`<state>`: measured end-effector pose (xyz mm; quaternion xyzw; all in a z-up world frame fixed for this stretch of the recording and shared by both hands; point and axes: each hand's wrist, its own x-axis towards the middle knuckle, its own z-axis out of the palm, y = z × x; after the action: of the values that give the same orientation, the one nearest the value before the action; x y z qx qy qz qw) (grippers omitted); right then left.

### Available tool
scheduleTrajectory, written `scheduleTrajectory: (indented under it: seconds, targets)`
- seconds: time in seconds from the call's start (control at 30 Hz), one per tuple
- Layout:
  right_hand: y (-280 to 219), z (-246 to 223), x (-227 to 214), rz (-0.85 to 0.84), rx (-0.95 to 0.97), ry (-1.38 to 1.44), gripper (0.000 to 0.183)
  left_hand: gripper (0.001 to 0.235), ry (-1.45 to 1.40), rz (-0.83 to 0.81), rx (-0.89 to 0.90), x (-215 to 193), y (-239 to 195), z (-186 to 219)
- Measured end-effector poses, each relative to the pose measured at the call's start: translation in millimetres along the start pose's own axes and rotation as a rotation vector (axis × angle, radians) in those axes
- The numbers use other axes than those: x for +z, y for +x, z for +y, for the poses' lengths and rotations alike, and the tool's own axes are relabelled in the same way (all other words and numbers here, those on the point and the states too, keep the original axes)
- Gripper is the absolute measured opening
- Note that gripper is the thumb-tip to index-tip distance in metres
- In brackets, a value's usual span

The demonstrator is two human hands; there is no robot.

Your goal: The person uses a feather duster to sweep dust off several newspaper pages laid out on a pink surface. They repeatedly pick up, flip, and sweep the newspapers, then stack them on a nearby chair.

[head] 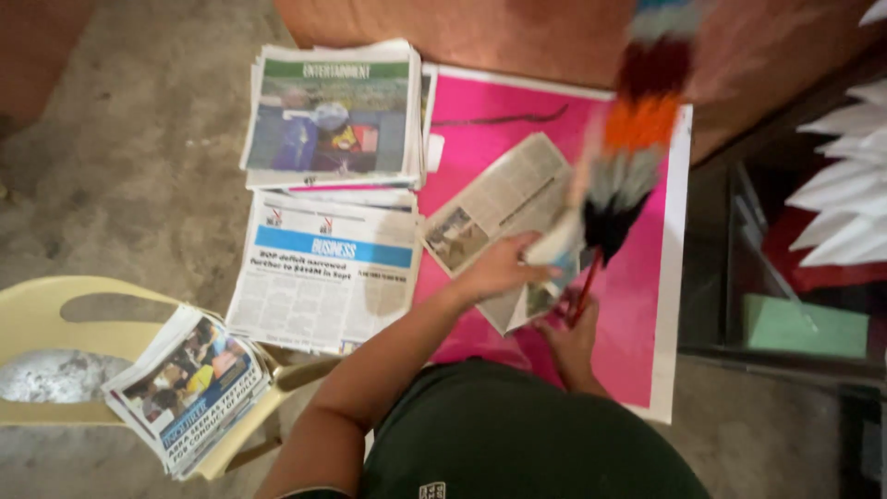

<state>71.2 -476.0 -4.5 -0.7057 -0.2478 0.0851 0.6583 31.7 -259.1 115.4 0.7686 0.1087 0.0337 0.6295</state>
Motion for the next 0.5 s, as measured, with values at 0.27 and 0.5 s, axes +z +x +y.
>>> scheduleTrajectory:
  seconds: [0.27,0.5]
  targets:
    - [6.3,3.3,-53.2,0.255,0.144,-0.085,0.04,0.061,0.429,-0.049,0.203,10.1,3.5,-90.0]
    - [-25.6,67.9,-117.2,0.333,0.312,-0.703,0.036,0.071,0.879,0.443,-0.371,-25.7,-23.9,-217.4]
